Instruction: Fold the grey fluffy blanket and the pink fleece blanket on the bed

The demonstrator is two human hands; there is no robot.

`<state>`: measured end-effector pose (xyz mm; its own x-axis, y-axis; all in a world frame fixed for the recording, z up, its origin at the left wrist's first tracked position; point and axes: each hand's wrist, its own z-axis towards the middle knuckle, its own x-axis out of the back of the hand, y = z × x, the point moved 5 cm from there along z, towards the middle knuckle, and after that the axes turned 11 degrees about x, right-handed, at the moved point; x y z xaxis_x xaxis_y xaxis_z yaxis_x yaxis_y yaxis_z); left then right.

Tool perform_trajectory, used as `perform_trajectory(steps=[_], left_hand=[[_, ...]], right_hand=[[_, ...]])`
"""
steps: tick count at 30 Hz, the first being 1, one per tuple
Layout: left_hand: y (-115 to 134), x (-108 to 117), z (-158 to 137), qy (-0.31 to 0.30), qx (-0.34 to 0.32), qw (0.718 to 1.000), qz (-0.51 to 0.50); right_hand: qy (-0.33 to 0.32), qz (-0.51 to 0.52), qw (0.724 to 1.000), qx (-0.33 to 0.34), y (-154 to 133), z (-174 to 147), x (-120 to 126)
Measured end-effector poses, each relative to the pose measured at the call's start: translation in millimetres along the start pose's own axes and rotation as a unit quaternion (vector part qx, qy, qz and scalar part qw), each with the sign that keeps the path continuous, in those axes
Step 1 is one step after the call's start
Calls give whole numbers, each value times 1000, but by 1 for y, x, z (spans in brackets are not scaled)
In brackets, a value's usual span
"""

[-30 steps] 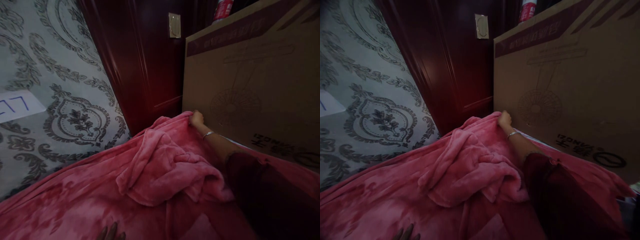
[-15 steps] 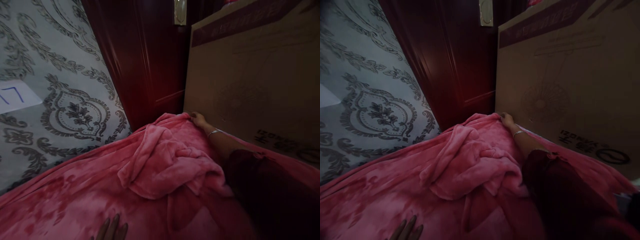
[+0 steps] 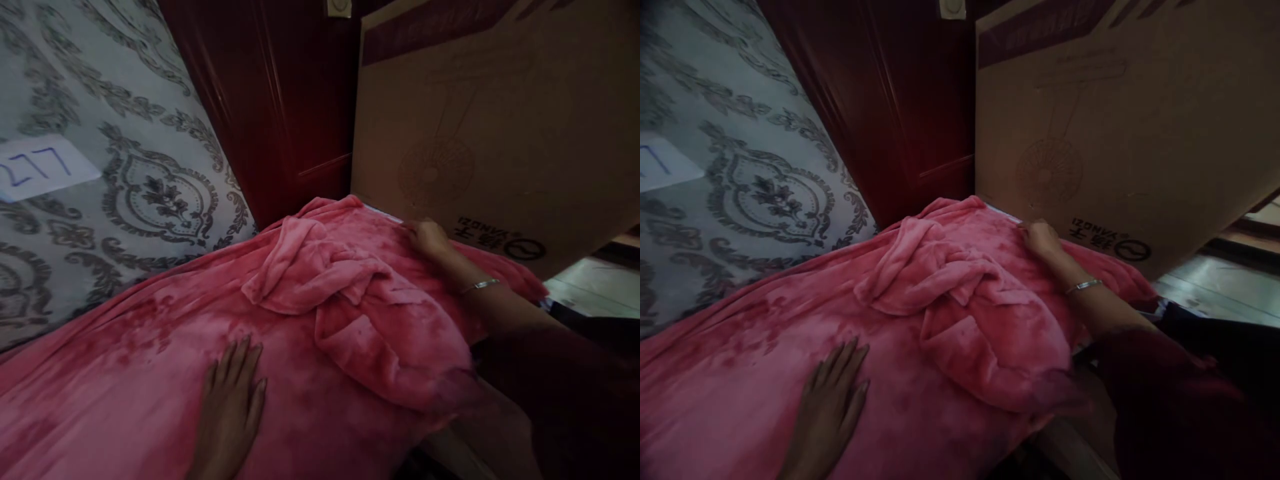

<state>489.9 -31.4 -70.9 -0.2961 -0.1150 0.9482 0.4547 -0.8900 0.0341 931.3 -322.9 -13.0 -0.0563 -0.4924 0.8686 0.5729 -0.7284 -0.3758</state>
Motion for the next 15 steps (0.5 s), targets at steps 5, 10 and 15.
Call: perform_trajectory(steps=[5, 10, 15], left_hand=[[10, 8, 3, -45, 21, 999, -3], [15, 14, 6, -64, 28, 998, -3], [18, 16, 9, -70, 29, 997, 0]], right_hand=[[-30, 136, 960, 241, -129, -70, 10], [-225, 113, 899, 357, -198, -154, -19], [-145, 105, 975, 134, -167, -122, -25]])
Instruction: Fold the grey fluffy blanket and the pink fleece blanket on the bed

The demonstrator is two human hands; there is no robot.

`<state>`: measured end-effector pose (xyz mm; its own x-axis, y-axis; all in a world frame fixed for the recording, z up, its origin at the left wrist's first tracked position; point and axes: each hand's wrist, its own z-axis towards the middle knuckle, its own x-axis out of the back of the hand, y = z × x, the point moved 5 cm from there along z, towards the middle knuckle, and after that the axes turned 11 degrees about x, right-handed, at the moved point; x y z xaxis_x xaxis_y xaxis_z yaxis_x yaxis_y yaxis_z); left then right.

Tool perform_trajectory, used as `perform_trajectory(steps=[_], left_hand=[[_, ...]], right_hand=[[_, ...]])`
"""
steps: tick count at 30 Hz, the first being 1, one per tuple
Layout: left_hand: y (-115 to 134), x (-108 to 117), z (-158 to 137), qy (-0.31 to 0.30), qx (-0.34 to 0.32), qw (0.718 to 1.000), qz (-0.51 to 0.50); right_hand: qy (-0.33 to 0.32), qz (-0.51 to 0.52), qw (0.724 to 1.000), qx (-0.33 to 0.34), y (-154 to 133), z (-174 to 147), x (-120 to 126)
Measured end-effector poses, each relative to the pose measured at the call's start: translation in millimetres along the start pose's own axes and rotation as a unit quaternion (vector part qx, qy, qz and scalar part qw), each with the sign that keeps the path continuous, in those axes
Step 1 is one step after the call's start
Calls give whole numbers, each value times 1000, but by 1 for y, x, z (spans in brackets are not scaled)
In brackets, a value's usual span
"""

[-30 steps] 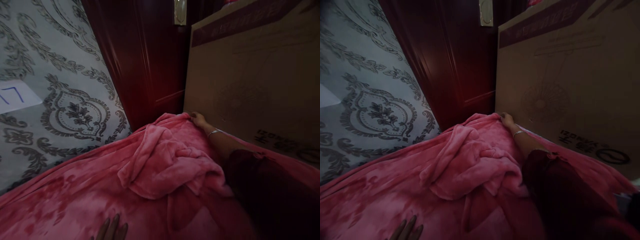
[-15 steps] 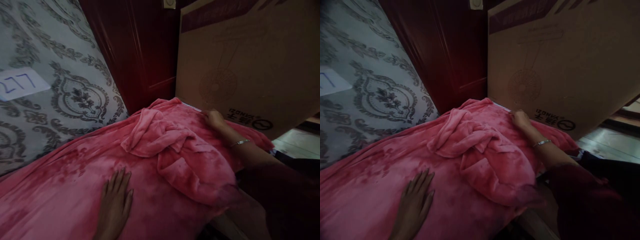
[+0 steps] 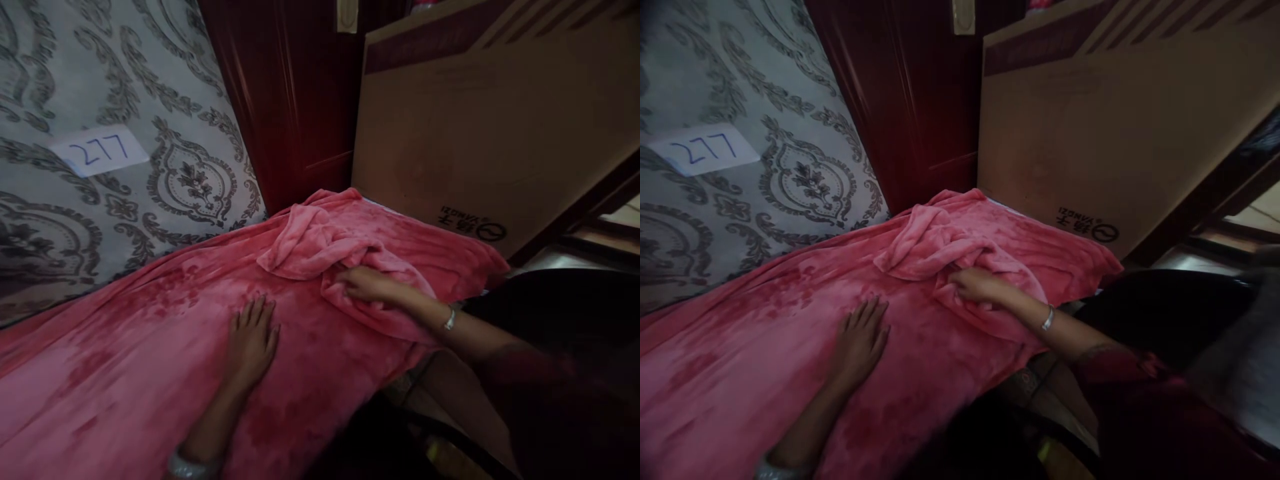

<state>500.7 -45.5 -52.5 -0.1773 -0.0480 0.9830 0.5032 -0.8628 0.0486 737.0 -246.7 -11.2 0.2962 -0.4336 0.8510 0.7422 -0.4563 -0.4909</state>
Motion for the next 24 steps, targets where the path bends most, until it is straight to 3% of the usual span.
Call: perform_trajectory(steps=[3, 5, 7, 9, 10, 14, 17, 22, 24], left_hand=[[0, 0, 1, 7, 1, 1000, -1], [-1, 0, 2, 11, -1, 1000, -5], [-1, 0, 3, 13, -3, 1000, -8], [-1, 0, 3, 13, -3, 1000, -8], [0, 0, 3, 14, -3, 1000, -7], [0, 0, 3, 13, 2, 1000, 6], [1, 1, 4, 4, 7, 1000, 16], [3, 2, 5, 1, 6, 999, 32], [4, 3, 5, 8, 4, 999, 34]], right_hand=[[187, -42, 970, -147, 51, 2, 77], [330, -72, 907, -251, 86, -23, 134], [459, -69, 813, -352, 116, -60, 170], [518, -50, 763, -384, 137, -86, 179], [533, -38, 753, -385, 145, -94, 177], [548, 19, 746, -379, 163, -104, 157], [565, 35, 727, -389, 167, -111, 158], [620, 8, 653, -435, 159, -137, 179], [627, 4, 636, -449, 155, -143, 181]])
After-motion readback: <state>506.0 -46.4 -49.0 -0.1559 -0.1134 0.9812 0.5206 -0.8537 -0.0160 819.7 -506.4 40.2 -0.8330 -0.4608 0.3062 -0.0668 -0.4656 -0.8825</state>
